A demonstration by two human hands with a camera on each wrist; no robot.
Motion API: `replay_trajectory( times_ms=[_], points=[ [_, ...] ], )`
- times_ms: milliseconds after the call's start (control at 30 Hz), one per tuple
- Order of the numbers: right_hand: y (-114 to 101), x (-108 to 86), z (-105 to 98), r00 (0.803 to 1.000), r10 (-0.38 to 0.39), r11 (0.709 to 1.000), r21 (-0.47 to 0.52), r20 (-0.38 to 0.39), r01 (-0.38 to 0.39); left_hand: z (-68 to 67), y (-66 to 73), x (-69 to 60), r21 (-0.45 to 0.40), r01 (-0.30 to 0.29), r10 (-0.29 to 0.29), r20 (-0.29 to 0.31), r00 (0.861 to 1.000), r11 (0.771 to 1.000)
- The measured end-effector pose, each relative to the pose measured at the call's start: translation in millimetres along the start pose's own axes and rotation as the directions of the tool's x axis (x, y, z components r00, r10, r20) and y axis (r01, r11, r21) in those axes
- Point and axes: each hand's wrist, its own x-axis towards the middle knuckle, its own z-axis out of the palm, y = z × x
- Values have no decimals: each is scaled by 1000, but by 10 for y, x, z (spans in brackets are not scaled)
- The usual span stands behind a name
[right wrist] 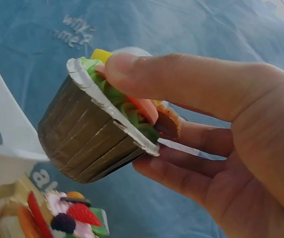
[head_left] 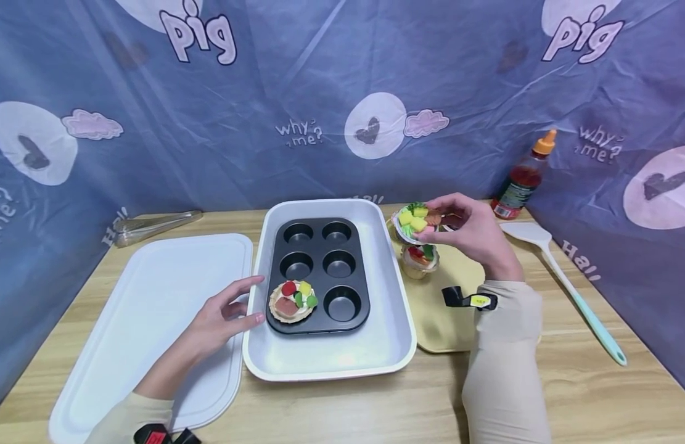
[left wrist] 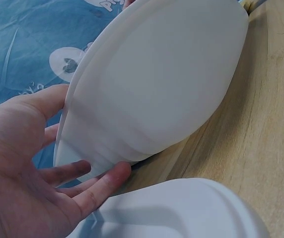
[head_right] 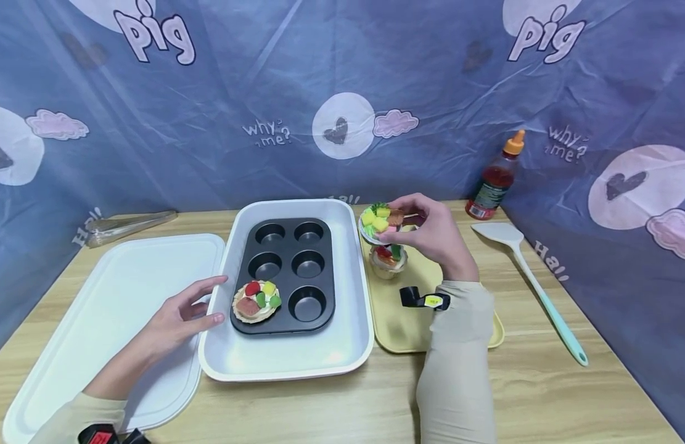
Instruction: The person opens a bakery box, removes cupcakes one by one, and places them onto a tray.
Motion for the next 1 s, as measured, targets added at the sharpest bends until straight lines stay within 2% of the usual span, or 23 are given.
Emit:
replay_trajectory(
  times_ms=[333, 733, 1000],
  points=[
    [125, -58, -203, 996, 92, 994, -54, -10, -92, -4, 9, -8, 13, 8, -8, -6, 1000, 1000],
    [318, -182, -430, 994, 111, 993, -42, -19, -112, 4, -1, -4, -6, -5, 5, 3, 1000, 1000],
    [454, -275, -531, 988, 148, 988, 44, -49, -146, 1, -4, -7, -27, -24, 24, 3, 1000, 999]
  ],
)
